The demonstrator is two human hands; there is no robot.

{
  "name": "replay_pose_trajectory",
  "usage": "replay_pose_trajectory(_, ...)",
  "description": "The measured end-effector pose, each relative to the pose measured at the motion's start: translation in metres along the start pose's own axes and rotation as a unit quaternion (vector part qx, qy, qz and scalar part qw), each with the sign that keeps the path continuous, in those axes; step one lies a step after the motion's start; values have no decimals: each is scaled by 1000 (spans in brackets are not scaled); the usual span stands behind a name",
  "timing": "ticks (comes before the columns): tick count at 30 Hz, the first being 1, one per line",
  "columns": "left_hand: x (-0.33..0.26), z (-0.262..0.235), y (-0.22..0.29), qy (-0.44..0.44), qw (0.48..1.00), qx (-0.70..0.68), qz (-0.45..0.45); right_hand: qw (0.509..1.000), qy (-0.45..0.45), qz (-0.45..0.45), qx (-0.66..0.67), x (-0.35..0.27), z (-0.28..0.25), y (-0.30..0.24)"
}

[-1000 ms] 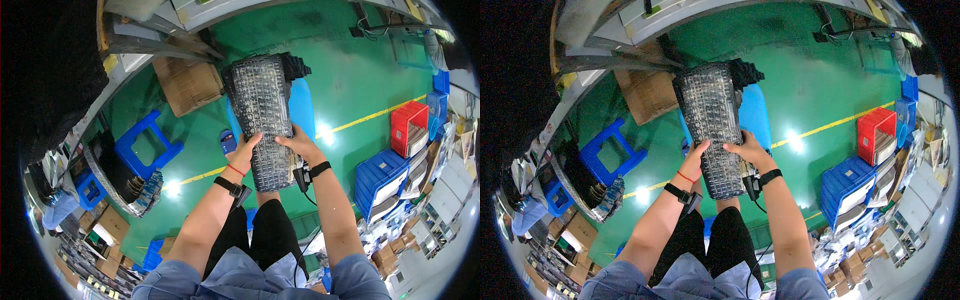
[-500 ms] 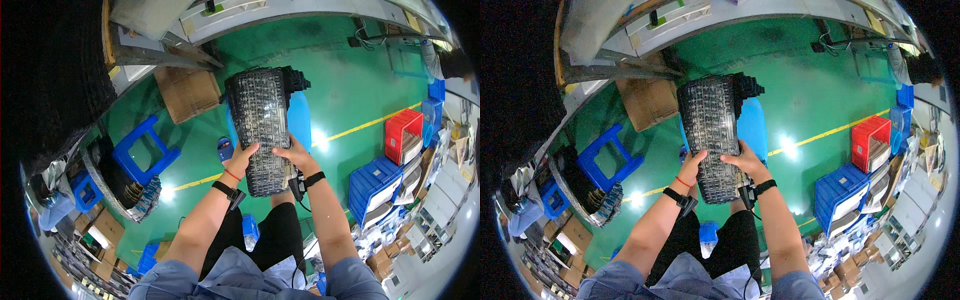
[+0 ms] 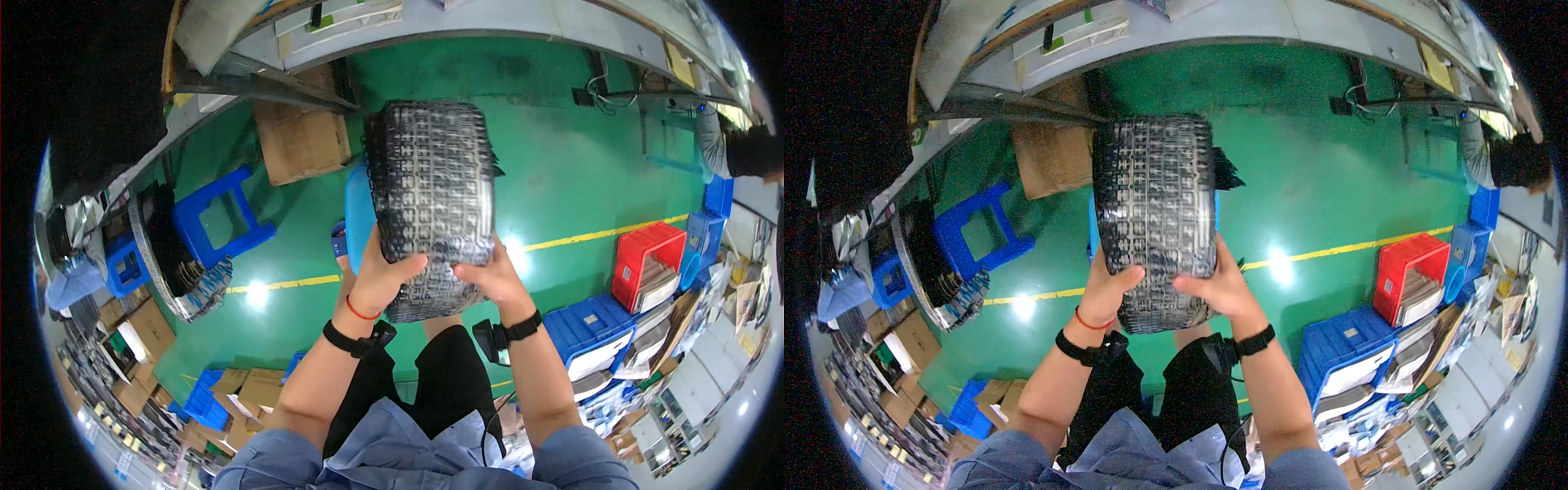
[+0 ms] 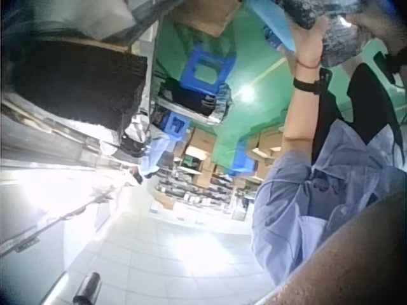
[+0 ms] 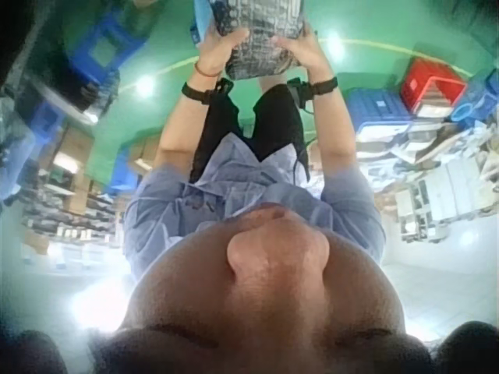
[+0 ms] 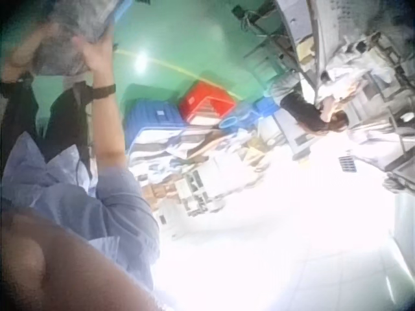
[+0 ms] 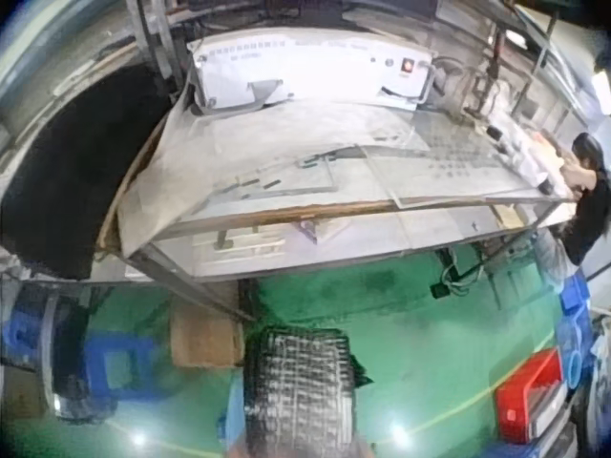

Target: Assembling layers of flexible keyboard components and circuit sheets.

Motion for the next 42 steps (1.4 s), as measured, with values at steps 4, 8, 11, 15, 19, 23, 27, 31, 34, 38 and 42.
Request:
replay_pose_trajectory(4, -13, 36, 9, 3, 996, 68, 61, 999, -18, -20, 27, -25, -23, -7)
replay_pose_trajectory(8, -1, 22, -46, 35, 992, -23, -116, 996, 17, 72, 48, -17, -37, 18)
replay_pose_trajectory(11, 22, -12, -126, 27, 974, -98, -203, 991, 33, 118, 61, 12, -60, 74)
replay_pose_trajectory(15, 40, -49, -180, -3, 977, -92, -193, 984, 38, 165, 54, 40, -77, 124)
replay_pose_trajectory(19, 32, -39, -167, -5, 978, -88, -189, 986, 22, 157, 55, 35, -75, 119)
replay_pose_trajectory(23, 25, -45, -158, -8, 990, 8, -141, 983, 32, 173, 46, 34, -79, 129)
replay_pose_trajectory(27, 37, -50, -125, 75, 982, 167, -40, 984, 37, 82, -154, 38, -110, 138)
replay_pose_trajectory(31, 83, -47, -82, 39, 984, 175, 24, 992, 13, 81, -94, 42, -89, 97)
replay_pose_trajectory(34, 125, -59, -94, 45, 999, -3, -17, 991, 126, 14, -30, 81, -97, 59)
replay_pose_trajectory(38, 132, -5, -80, 110, 943, 303, 82, 985, 117, 91, 90, 93, -88, 44)
replay_pose_trajectory(42, 122, 4, -84, 71, 964, 247, 63, 995, 76, -19, 59, 93, -94, 47)
Point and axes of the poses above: each hand's wrist, its own x-axis towards the middle knuckle, its own z-axis out of the palm, y = z × x, the point moved 7 cm from there along x, towards the middle knuckle, and after that the axes turned 1 degree about -z, right-handed, at the moved point
